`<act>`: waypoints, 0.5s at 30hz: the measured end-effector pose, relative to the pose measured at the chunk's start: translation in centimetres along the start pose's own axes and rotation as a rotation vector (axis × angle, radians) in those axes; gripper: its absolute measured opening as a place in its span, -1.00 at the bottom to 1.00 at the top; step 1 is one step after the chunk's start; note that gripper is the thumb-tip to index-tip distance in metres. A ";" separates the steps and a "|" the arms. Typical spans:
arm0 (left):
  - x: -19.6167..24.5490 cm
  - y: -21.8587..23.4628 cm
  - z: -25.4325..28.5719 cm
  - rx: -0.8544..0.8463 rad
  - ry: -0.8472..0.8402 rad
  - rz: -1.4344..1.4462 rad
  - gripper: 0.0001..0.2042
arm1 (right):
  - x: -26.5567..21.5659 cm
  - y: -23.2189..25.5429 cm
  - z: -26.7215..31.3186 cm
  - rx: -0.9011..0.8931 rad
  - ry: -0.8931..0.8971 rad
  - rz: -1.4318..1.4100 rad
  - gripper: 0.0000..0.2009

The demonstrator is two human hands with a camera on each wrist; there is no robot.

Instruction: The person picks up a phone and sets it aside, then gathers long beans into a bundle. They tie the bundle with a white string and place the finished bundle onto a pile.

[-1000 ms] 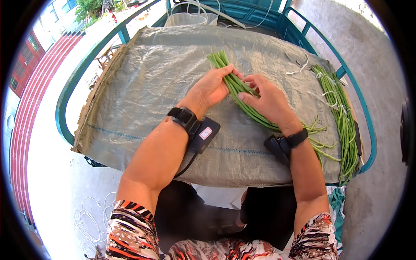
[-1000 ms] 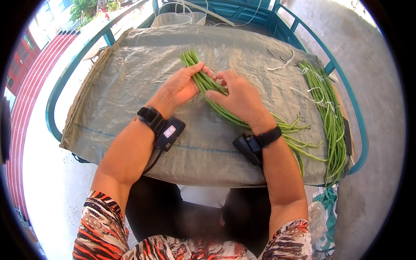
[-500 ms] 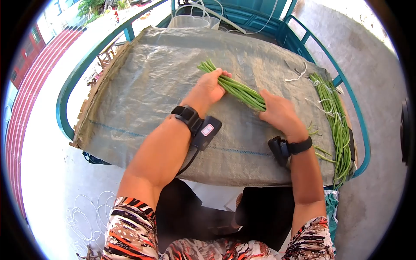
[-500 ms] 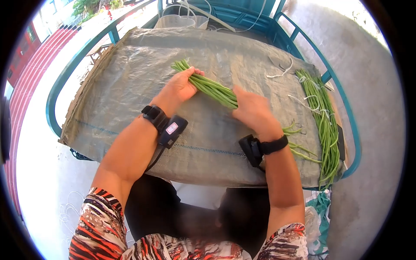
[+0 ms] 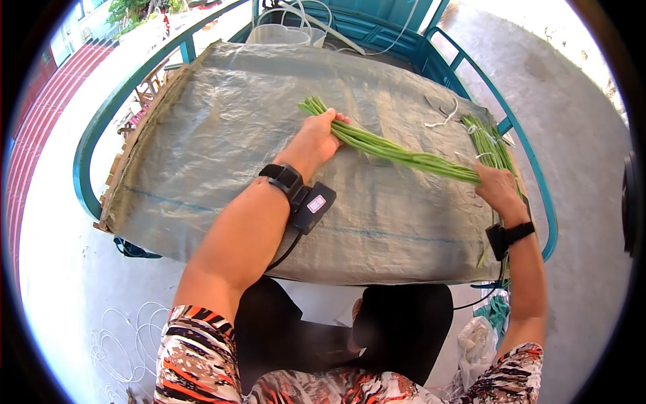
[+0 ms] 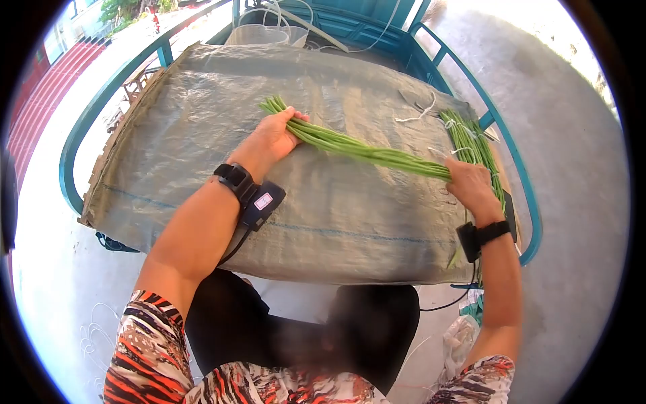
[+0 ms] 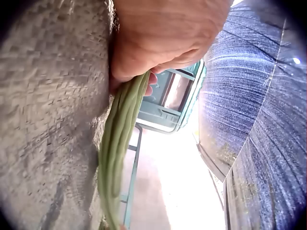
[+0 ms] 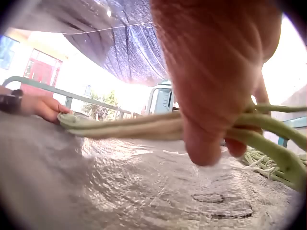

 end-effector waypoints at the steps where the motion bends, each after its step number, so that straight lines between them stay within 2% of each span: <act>1: 0.0 0.0 0.1 -0.007 -0.008 -0.010 -0.87 | 1.8 -0.7 -0.2 -0.040 0.011 0.150 -0.74; 3: 0.0 0.3 -0.2 -0.025 0.004 0.033 -0.87 | 4.0 -1.5 -0.3 -0.119 0.036 0.449 -0.78; 4: 0.0 0.4 -0.3 -0.034 0.010 0.055 -0.87 | 4.2 -0.7 0.1 -0.229 0.004 0.628 -0.84; 7: 0.0 0.3 0.0 -0.054 -0.002 0.038 -0.89 | 4.6 -1.3 -1.2 -0.033 -0.026 0.378 -0.83; 8: 0.1 0.3 0.2 -0.061 -0.001 0.025 -0.88 | 4.2 -1.7 -1.8 0.106 0.090 0.269 -0.81; 10: 0.2 0.4 0.0 -0.082 0.000 -0.002 -0.87 | -0.1 -1.1 -1.8 0.267 0.204 -0.191 -0.80; 12: 0.4 0.2 0.4 -0.116 0.010 -0.040 -0.87 | -2.7 -0.4 -2.6 0.152 0.186 -0.108 -0.81; 15: 0.4 0.5 0.4 -0.162 0.014 -0.075 -0.84 | -3.4 -2.1 -6.4 0.087 0.086 -0.090 -0.78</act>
Point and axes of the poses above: each hand's wrist, its own z-axis away from the middle knuckle, its own y-axis out of the back of the hand, x = y × z, the point moved 1 cm from there along -z, towards the middle knuckle, and after that the axes turned 14 degrees about -y, right-handed, at the moved point
